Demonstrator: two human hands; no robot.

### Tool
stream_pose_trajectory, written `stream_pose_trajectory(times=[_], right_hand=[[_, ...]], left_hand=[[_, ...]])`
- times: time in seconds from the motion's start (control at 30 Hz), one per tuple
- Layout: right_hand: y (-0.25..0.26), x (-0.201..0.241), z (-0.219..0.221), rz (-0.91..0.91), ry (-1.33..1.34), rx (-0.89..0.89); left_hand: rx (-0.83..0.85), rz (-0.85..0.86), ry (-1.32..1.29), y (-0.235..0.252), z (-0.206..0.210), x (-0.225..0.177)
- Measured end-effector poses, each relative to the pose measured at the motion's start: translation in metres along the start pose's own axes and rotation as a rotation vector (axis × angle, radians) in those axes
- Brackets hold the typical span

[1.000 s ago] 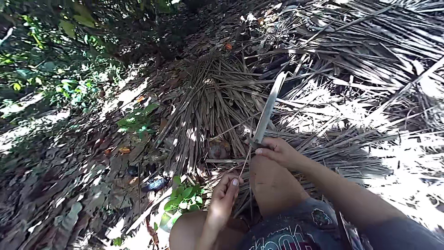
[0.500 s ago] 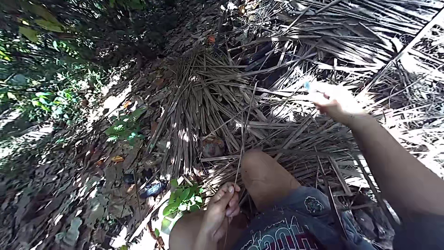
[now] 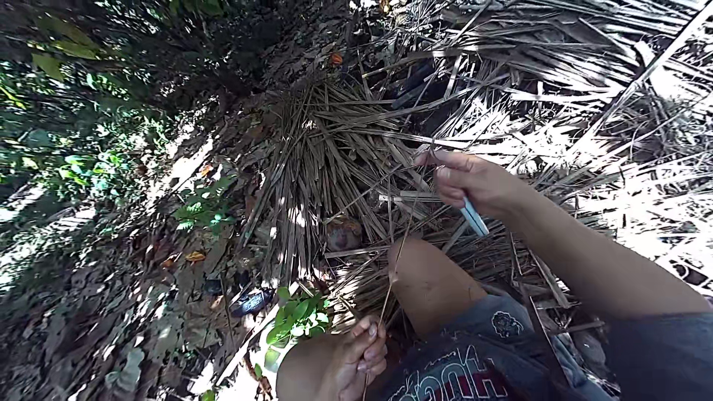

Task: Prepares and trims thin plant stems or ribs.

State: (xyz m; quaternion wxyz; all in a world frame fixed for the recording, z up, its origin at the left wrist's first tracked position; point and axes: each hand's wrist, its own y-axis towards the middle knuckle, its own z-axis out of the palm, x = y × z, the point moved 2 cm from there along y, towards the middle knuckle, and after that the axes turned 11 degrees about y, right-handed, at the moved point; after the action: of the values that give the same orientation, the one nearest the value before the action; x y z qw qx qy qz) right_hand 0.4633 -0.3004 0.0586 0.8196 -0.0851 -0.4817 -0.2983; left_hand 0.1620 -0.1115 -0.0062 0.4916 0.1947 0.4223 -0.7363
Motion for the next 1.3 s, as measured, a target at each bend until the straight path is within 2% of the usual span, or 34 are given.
stream_pose_trajectory(times=[0.1,0.17,0.23,0.33,0.4,0.43,0.5,0.6,0.67,0.7,0.77,0.87,0.93,1.07,1.17,1.23,1.3], right_hand=[[-0.026,-0.044,0.037,0.355,-0.088,0.174],[-0.035,-0.06,0.052,0.475,-0.119,0.294],[-0.027,-0.044,0.041,0.372,-0.142,0.238],[0.0,0.002,-0.01,-0.008,-0.076,-0.021],[0.008,0.028,-0.028,-0.186,-0.061,-0.211],[0.005,0.033,-0.024,-0.202,-0.111,-0.28],[-0.01,0.012,0.004,-0.06,-0.225,-0.252],[-0.04,-0.06,0.067,0.309,-0.223,0.13],[-0.052,-0.091,0.092,0.376,-0.115,0.291],[-0.05,-0.091,0.092,0.366,-0.093,0.288],[-0.036,-0.068,0.074,0.269,-0.101,0.119],[-0.012,-0.044,0.045,0.104,-0.043,-0.051],[-0.007,-0.043,0.045,0.079,-0.05,-0.034],[-0.013,-0.062,0.064,0.149,-0.076,0.021],[-0.032,-0.085,0.085,0.274,-0.18,0.205],[-0.042,-0.096,0.098,0.321,-0.129,0.351],[-0.035,-0.087,0.087,0.257,-0.141,0.299]], left_hand=[[-0.03,0.033,0.008,0.003,-0.001,-0.005],[-0.016,0.026,0.017,0.004,0.0,-0.008],[0.021,0.003,0.01,-0.001,-0.005,-0.005],[0.072,-0.024,0.007,-0.014,-0.018,0.008],[0.024,-0.012,0.005,-0.019,-0.022,0.015],[-0.014,0.011,0.01,-0.019,-0.021,0.015],[-0.114,0.091,0.086,-0.015,-0.012,0.011],[-0.349,0.25,0.307,-0.005,0.015,-0.003],[-0.49,0.382,0.469,-0.004,0.027,-0.005],[-0.533,0.448,0.565,-0.007,0.028,-0.004],[-0.575,0.526,0.725,-0.017,0.023,0.002],[-0.579,0.492,0.79,-0.025,0.017,0.016],[-0.586,0.495,0.817,-0.021,0.02,0.015],[-0.659,0.628,0.924,-0.005,0.034,-0.004],[-0.687,0.686,0.929,0.002,0.041,-0.014],[-0.672,0.694,0.859,0.001,0.043,-0.016],[-0.629,0.69,0.824,-0.002,0.041,-0.016]])
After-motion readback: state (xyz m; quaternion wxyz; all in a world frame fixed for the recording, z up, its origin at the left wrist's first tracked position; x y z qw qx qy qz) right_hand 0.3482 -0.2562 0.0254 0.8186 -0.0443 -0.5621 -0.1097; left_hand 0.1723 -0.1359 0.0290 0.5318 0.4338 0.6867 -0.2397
